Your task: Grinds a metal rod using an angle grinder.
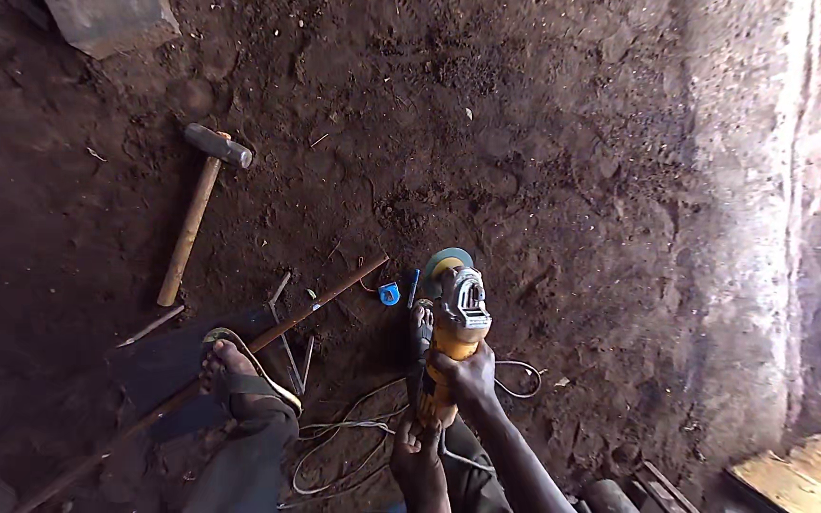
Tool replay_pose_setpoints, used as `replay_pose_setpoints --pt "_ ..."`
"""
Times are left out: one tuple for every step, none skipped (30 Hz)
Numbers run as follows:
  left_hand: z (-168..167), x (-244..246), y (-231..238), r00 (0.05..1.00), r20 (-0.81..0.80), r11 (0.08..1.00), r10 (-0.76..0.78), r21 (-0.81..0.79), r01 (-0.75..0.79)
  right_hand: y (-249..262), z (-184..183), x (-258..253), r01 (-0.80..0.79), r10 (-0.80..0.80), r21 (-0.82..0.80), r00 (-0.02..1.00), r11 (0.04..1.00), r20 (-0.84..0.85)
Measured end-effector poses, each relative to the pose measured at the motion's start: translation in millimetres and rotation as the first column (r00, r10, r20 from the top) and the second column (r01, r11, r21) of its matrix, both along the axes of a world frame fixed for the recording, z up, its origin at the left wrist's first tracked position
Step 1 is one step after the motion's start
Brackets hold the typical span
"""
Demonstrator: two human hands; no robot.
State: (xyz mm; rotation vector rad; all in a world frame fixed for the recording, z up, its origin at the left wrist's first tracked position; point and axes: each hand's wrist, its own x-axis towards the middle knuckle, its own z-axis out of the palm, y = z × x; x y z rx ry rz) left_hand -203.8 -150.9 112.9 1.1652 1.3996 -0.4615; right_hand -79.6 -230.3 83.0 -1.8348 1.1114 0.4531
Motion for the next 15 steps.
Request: replay_pose_setpoints --pt "-1 -2 0 1.000 -0.005 1.000 0.007 -0.004 -0.007 1 0 0 -0.015 0.014 -0.010 1.000 1.000 -0.013" --pt "-2 -3 3 1.000 -0.001 1.000 -0.009 -0.008 0.009 1 -1 0 -0.020 0.020 -0.012 1.000 1.000 -0.020" --pt "-6 -3 8 0.998 0.020 0.998 -0.067 -0.005 0.067 2 -3 1 -0.026 0.026 -0.010 0.999 1.000 -0.023" --pt "-11 -3 15 0.984 0.043 0.985 -0.173 0.028 0.172 2 -5 3 -0.038 0.037 -0.002 0.999 0.999 -0.028" --pt "-14 -3 24 0.957 0.047 0.956 -0.288 0.067 0.284 2 -7 2 -0.055 0.056 0.014 0.998 0.998 -0.041" --pt "-16 3 33 0.939 0.059 0.940 -0.338 0.062 0.334 2 -10 1 -0.079 0.080 0.032 0.995 0.996 -0.053" --pt "-21 15 40 0.939 0.082 0.943 -0.334 0.045 0.331 4 -15 1 -0.105 0.108 0.046 0.992 0.993 -0.065" --pt "-25 31 46 0.941 0.107 0.947 -0.320 0.032 0.318 7 -20 0 -0.138 0.143 0.060 0.986 0.989 -0.084" --pt "-28 49 51 0.938 0.132 0.947 -0.322 0.025 0.321 12 -26 -2 -0.175 0.182 0.068 0.978 0.982 -0.102" --pt "-30 67 55 0.923 0.138 0.932 -0.358 0.003 0.362 17 -30 -4 -0.219 0.226 0.071 0.967 0.973 -0.115" --pt "-33 83 59 0.895 0.112 0.899 -0.431 -0.026 0.436 23 -34 -5 -0.268 0.274 0.069 0.954 0.961 -0.121" --pt "-36 98 62 0.849 0.065 0.848 -0.525 -0.051 0.528 30 -37 -6 -0.311 0.317 0.066 0.941 0.948 -0.118" --pt "-39 111 65 0.787 0.022 0.782 -0.617 -0.092 0.616 35 -39 -7 -0.347 0.352 0.068 0.930 0.936 -0.106" --pt "-43 121 68 0.722 -0.004 0.716 -0.692 -0.131 0.686 40 -42 -8 -0.377 0.381 0.056 0.921 0.924 -0.080" --pt "-48 128 70 0.679 -0.018 0.673 -0.734 -0.148 0.724 45 -45 -9 -0.395 0.398 0.050 0.915 0.917 -0.066"
